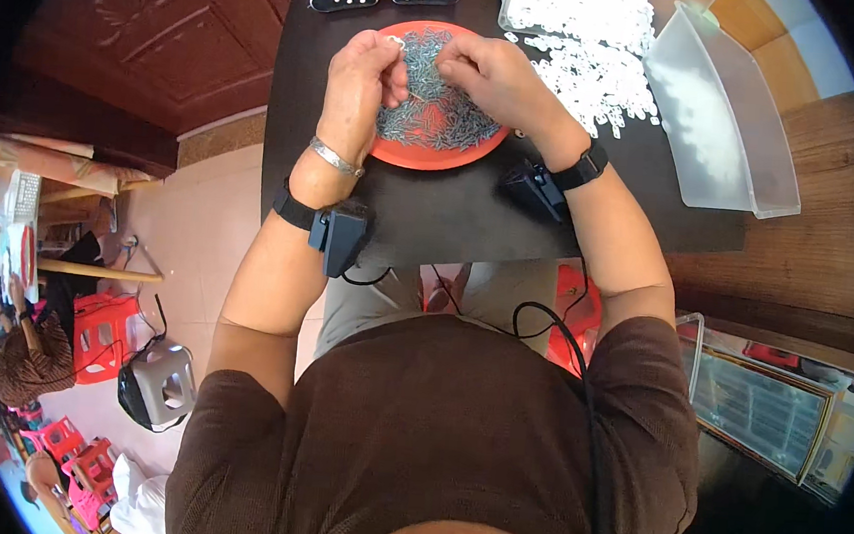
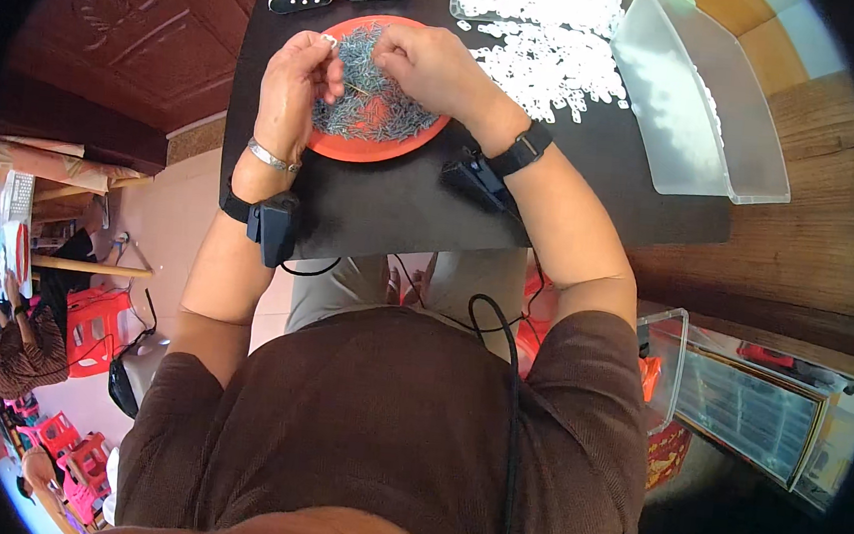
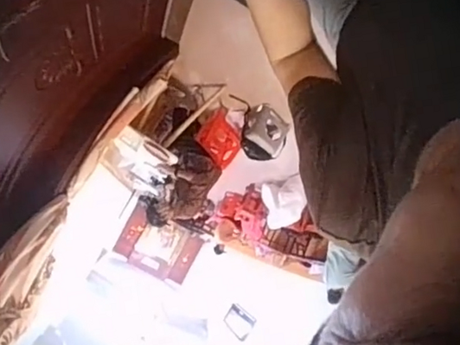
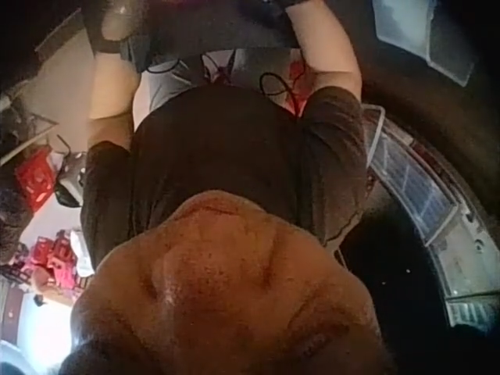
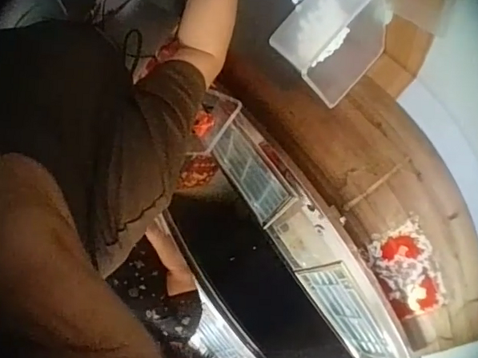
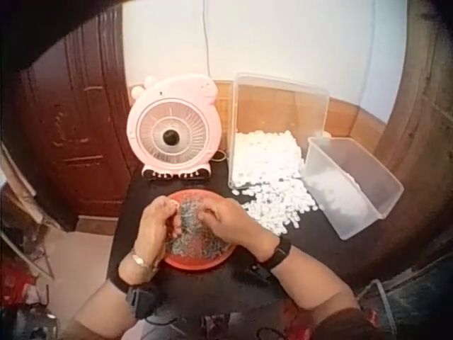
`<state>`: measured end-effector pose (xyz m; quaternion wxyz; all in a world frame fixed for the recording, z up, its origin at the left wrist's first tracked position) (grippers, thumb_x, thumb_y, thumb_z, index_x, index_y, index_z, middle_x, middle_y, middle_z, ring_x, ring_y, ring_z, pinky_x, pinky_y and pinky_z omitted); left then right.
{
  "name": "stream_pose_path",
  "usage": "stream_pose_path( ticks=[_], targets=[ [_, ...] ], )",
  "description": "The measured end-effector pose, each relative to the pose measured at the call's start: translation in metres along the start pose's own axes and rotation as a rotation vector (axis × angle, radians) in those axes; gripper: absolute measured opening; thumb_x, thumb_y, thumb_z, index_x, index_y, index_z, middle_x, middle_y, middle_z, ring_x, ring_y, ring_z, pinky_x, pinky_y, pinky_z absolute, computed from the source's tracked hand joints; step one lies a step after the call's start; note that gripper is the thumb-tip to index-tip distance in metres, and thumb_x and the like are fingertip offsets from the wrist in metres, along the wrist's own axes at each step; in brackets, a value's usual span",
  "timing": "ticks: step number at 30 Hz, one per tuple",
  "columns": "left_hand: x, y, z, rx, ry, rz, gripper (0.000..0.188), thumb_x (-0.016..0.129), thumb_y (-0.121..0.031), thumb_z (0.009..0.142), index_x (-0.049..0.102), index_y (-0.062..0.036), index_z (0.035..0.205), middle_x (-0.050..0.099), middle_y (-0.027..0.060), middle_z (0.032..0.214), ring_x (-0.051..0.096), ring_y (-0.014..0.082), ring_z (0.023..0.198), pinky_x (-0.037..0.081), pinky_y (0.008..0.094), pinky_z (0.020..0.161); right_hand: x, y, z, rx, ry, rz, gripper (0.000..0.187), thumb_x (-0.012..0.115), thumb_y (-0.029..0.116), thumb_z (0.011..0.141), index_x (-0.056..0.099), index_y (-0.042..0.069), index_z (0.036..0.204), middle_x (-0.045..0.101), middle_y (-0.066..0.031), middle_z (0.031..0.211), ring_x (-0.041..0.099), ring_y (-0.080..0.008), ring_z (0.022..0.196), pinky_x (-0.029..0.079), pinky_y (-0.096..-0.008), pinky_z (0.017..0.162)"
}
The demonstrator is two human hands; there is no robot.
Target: Assembling small metal pins or LEDs into white plastic housing units manually.
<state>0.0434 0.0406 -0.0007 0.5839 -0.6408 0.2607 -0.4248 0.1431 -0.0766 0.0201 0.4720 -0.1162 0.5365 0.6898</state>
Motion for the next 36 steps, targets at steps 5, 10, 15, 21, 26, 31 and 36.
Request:
stream_pose_path(
  ticks=[5, 10, 15, 21, 26, 31, 36],
  targets=[
    [0.009, 0.001, -0.003, -0.037, 0.051, 0.074, 0.015, 0.046, -0.014, 0.088, 0.049, -0.0081, 0.075, 0.053, 0.0012, 0.062, 0.049, 0.0092, 0.051, 0.037, 0.0201, 0.048, -0.002, -0.004, 0.001, 0.137, -0.009, -0.002, 0.019, 0.059, 0.019, 0.085, 0.056, 0.002, 0.076, 0.051, -0.0052, 0.059, 0.046, -0.0111, 0.053, 0.04, -0.0267, 0.051],
    [0.009, 0.001, -0.003, -0.03, 0.07, 0.042, 0.014, 0.046, -0.013, 0.087, 0.049, -0.0083, 0.075, 0.053, 0.0012, 0.062, 0.049, 0.009, 0.052, 0.037, 0.0201, 0.048, -0.002, -0.002, 0.001, 0.1, 0.006, -0.056, 0.023, 0.061, 0.021, 0.084, 0.055, 0.002, 0.072, 0.05, -0.0063, 0.057, 0.045, -0.0111, 0.052, 0.039, -0.0284, 0.049],
    [0.015, 0.001, -0.002, -0.022, 0.089, -0.001, 0.01, 0.048, -0.012, 0.085, 0.053, -0.0067, 0.078, 0.055, 0.0009, 0.063, 0.05, 0.0086, 0.052, 0.038, 0.0201, 0.049, -0.005, -0.01, -0.002, 0.098, -0.09, 0.046, 0.021, 0.061, 0.025, 0.081, 0.061, 0.004, 0.076, 0.059, -0.014, 0.063, 0.059, -0.0295, 0.059, 0.045, -0.0354, 0.054],
    [0.014, 0.003, -0.007, -0.06, 0.195, -0.156, 0.008, 0.049, -0.009, 0.086, 0.055, -0.0034, 0.084, 0.058, 0.0047, 0.079, 0.06, 0.0139, 0.07, 0.048, 0.0223, 0.061, -0.002, 0.01, 0.0, -0.033, -0.192, 0.111, 0.015, 0.06, 0.017, 0.082, 0.059, 0.002, 0.077, 0.06, -0.0088, 0.064, 0.059, -0.016, 0.056, 0.046, -0.0281, 0.053],
    [0.024, 0.003, -0.006, -0.05, 0.224, -0.214, 0.008, 0.049, -0.007, 0.086, 0.055, -0.0021, 0.084, 0.059, 0.0058, 0.083, 0.061, 0.016, 0.075, 0.051, 0.0226, 0.063, -0.008, 0.01, -0.004, -0.022, -0.284, 0.247, 0.014, 0.061, 0.014, 0.083, 0.06, 0.001, 0.079, 0.061, -0.0074, 0.065, 0.059, -0.01, 0.059, 0.046, -0.0259, 0.053],
    [0.021, 0.003, -0.005, -0.078, 0.274, -0.282, 0.008, 0.049, -0.007, 0.085, 0.054, -0.0004, 0.085, 0.06, 0.0087, 0.083, 0.061, 0.0175, 0.072, 0.051, 0.0246, 0.064, -0.001, 0.003, -0.002, -0.009, -0.268, 0.312, 0.016, 0.06, 0.015, 0.084, 0.06, -0.001, 0.081, 0.062, -0.0082, 0.068, 0.06, -0.0114, 0.062, 0.047, -0.0267, 0.056],
    [0.014, 0.008, -0.002, -0.085, 0.294, -0.354, 0.008, 0.051, -0.007, 0.085, 0.055, 0.0002, 0.086, 0.06, 0.0084, 0.082, 0.06, 0.0183, 0.07, 0.048, 0.027, 0.065, 0.0, 0.008, 0.0, -0.053, -0.268, 0.166, 0.02, 0.057, 0.02, 0.085, 0.059, 0.001, 0.08, 0.061, -0.0116, 0.069, 0.061, -0.0216, 0.062, 0.047, -0.0296, 0.058]
  ],
)
Point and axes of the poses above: each hand's wrist, its own z-axis towards the middle knuckle, its own x-axis out of the palm, y = z × x, the point moved 5 cm from there along z, towards the middle knuckle
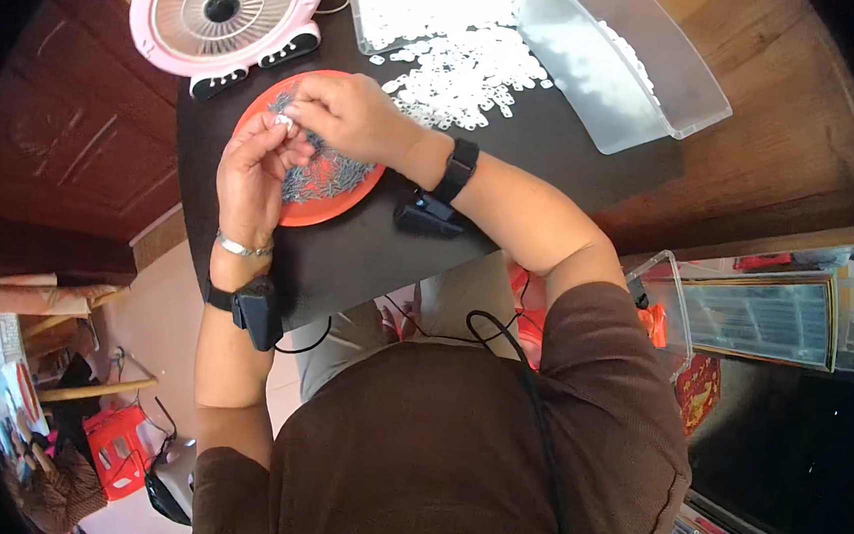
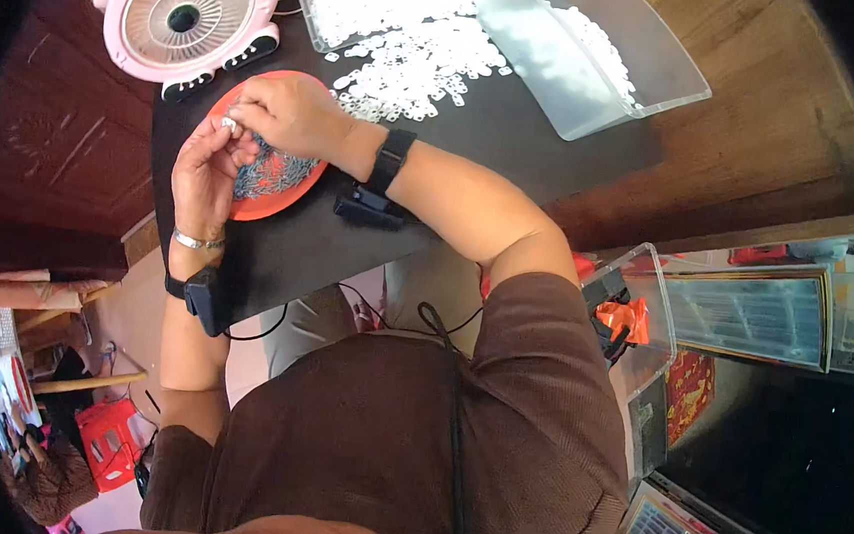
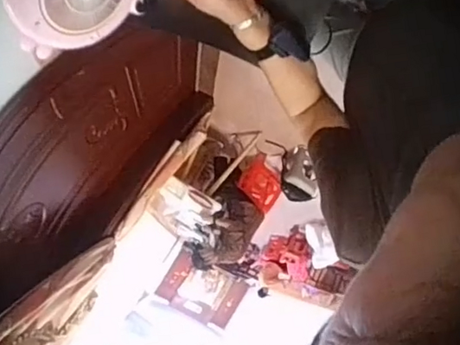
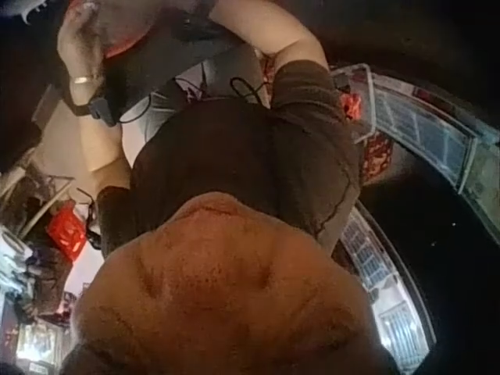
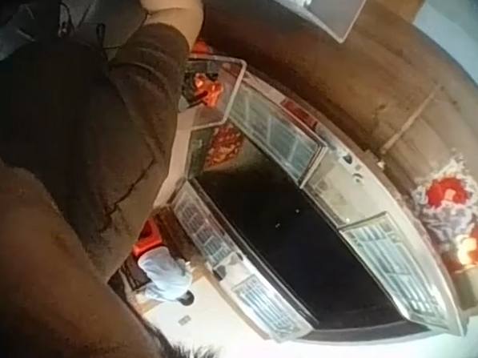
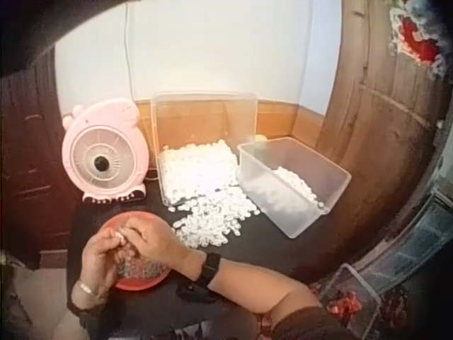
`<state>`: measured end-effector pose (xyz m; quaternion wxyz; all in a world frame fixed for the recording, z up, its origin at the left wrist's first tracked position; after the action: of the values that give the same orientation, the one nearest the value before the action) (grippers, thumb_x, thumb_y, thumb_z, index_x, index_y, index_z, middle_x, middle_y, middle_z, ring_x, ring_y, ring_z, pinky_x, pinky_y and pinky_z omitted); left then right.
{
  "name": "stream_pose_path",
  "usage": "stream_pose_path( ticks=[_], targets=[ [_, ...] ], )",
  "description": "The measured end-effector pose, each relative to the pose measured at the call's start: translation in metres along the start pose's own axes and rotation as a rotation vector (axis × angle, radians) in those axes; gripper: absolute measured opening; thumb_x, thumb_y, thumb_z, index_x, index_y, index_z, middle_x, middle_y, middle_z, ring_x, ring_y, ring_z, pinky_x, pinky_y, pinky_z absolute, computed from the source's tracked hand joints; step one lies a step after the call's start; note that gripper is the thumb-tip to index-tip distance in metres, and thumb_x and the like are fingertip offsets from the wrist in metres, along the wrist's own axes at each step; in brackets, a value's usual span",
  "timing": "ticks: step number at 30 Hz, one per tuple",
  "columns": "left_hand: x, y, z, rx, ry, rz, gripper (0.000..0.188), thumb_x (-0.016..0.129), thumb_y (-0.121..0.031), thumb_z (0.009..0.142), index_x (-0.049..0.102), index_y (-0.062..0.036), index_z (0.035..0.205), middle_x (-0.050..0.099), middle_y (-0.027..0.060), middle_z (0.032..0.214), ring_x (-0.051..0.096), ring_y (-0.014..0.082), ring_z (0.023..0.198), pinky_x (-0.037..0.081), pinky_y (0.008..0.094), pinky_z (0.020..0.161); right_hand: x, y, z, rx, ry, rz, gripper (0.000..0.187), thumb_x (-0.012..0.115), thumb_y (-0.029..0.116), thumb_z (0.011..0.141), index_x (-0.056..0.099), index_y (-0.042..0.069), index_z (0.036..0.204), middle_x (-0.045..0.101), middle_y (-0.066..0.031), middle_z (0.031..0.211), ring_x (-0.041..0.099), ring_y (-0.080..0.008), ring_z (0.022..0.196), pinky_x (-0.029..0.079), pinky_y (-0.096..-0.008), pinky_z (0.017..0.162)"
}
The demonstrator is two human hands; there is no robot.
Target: Assembling small metal pins or LEDs into white plastic housing units manually.
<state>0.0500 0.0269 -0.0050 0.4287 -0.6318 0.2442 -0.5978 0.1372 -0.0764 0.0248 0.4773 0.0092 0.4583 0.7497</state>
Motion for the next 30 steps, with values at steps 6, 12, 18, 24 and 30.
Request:
stream_pose_path(
  ticks=[6, 12, 18, 24, 30],
  targets=[
    [0.003, -0.002, 0.003, 0.055, 0.02, -0.04, 0.011, 0.049, -0.008, 0.087, 0.055, 0.0008, 0.087, 0.06, 0.0098, 0.08, 0.06, 0.0189, 0.069, 0.048, 0.0277, 0.065, 0.004, -0.007, -0.001, 0.231, 0.122, 0.337, 0.019, 0.056, 0.02, 0.088, 0.058, 0.003, 0.081, 0.057, -0.0006, 0.064, 0.053, -0.0065, 0.059, 0.043, -0.0227, 0.053],
    [0.002, -0.006, -0.001, 0.046, -0.169, 0.28, 0.007, 0.05, -0.009, 0.085, 0.054, -0.0057, 0.08, 0.058, 0.0025, 0.067, 0.053, 0.0093, 0.055, 0.041, 0.0197, 0.052, -0.004, -0.015, 0.002, 0.343, 0.177, 0.364, 0.019, 0.052, 0.023, 0.091, 0.054, 0.005, 0.085, 0.051, 0.0026, 0.068, 0.047, -0.0043, 0.061, 0.041, -0.0194, 0.055],
    [0.007, -0.003, -0.003, 0.04, -0.191, 0.365, 0.011, 0.05, -0.011, 0.086, 0.054, -0.0072, 0.076, 0.053, -0.0015, 0.061, 0.048, 0.0071, 0.048, 0.035, 0.0186, 0.045, -0.001, -0.013, 0.002, 0.334, 0.182, 0.4, 0.019, 0.052, 0.022, 0.092, 0.052, 0.006, 0.083, 0.05, 0.0031, 0.067, 0.046, -0.0039, 0.061, 0.04, -0.0189, 0.055],
    [0.007, 0.0, -0.003, 0.029, -0.192, 0.379, 0.011, 0.051, -0.012, 0.086, 0.053, -0.0071, 0.076, 0.051, -0.0014, 0.059, 0.046, 0.0068, 0.048, 0.035, 0.0195, 0.044, 0.005, -0.008, -0.002, 0.337, 0.187, 0.383, 0.018, 0.052, 0.022, 0.092, 0.054, 0.005, 0.085, 0.051, 0.0027, 0.068, 0.047, -0.004, 0.061, 0.041, -0.0192, 0.056],
    [0.007, -0.001, -0.004, 0.031, -0.205, 0.397, 0.012, 0.052, -0.013, 0.085, 0.052, -0.0063, 0.075, 0.05, -0.0013, 0.058, 0.045, 0.0069, 0.048, 0.035, 0.0201, 0.044, 0.002, -0.007, 0.0, 0.289, 0.155, 0.368, 0.019, 0.052, 0.021, 0.092, 0.054, 0.004, 0.084, 0.051, 0.0025, 0.067, 0.047, -0.0042, 0.06, 0.041, -0.0193, 0.056]
  ],
)
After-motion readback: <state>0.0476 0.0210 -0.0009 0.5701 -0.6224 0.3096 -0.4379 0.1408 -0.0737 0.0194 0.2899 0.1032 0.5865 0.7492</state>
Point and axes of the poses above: each hand's wrist, its own z-axis towards the middle knuckle, its own x-axis out of the palm, y = z × x, the point moved 5 cm from there along z, towards the middle knuckle
